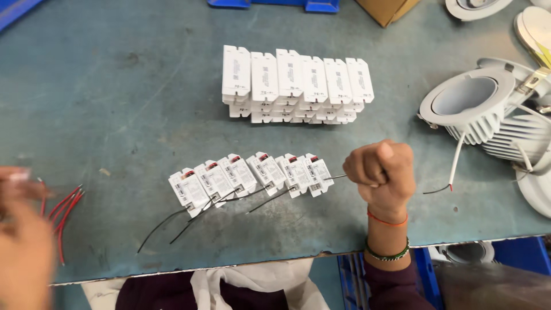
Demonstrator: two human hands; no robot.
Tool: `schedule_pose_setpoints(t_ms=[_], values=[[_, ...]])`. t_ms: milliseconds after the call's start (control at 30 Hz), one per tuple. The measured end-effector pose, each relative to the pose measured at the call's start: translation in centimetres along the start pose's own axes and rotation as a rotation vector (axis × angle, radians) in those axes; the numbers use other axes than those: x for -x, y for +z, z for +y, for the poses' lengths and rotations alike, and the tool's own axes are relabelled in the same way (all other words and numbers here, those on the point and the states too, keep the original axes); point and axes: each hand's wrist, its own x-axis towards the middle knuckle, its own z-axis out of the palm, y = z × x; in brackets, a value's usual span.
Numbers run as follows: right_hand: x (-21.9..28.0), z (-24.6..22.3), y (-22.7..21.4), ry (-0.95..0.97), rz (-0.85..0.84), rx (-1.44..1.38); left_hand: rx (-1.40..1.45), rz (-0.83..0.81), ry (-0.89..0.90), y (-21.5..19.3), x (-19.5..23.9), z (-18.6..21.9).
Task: The person strips red and black wires, inserts them into terminal blocks on white rectangular modules, and secures them with a screwdriver. Completed units are stacked and placed into a cardboard box. The person also bundles wires with rubber bands and organizes components on the workbench.
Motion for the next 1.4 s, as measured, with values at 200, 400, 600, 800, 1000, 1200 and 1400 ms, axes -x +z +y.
schedule_pose_setpoints(t_ms=[200,400,600,800,1000,1200,1400], values=[[-0.2,0.0,1.4,0.037,-0.023,-0.01,0.681,-0.586,-0.011,2.0,8.9,25.2],[0.4,0.2,1.4,0.054,-0.019,-0.011,0.754,-0.635,0.18,5.8,11.4,31.9],[0.6,0.3,1.5,0.052,-0.03,-0.026,0.624,-0.555,0.315,8.5,12.7,31.5],[0.4,0.7,1.4,0.062,-0.058,-0.039,0.619,-0.537,0.335,8.5,13.1,31.6],[0.5,0.6,1.4,0.072,-0.047,-0.03,0.612,-0.502,0.377,8.2,12.9,31.8],[0.5,0.6,1.4,0.07,-0.039,-0.021,0.569,-0.515,0.401,8.6,13.0,31.7],[0.5,0.6,1.5,0.078,-0.032,-0.009,0.524,-0.517,0.442,8.6,13.1,31.6]])
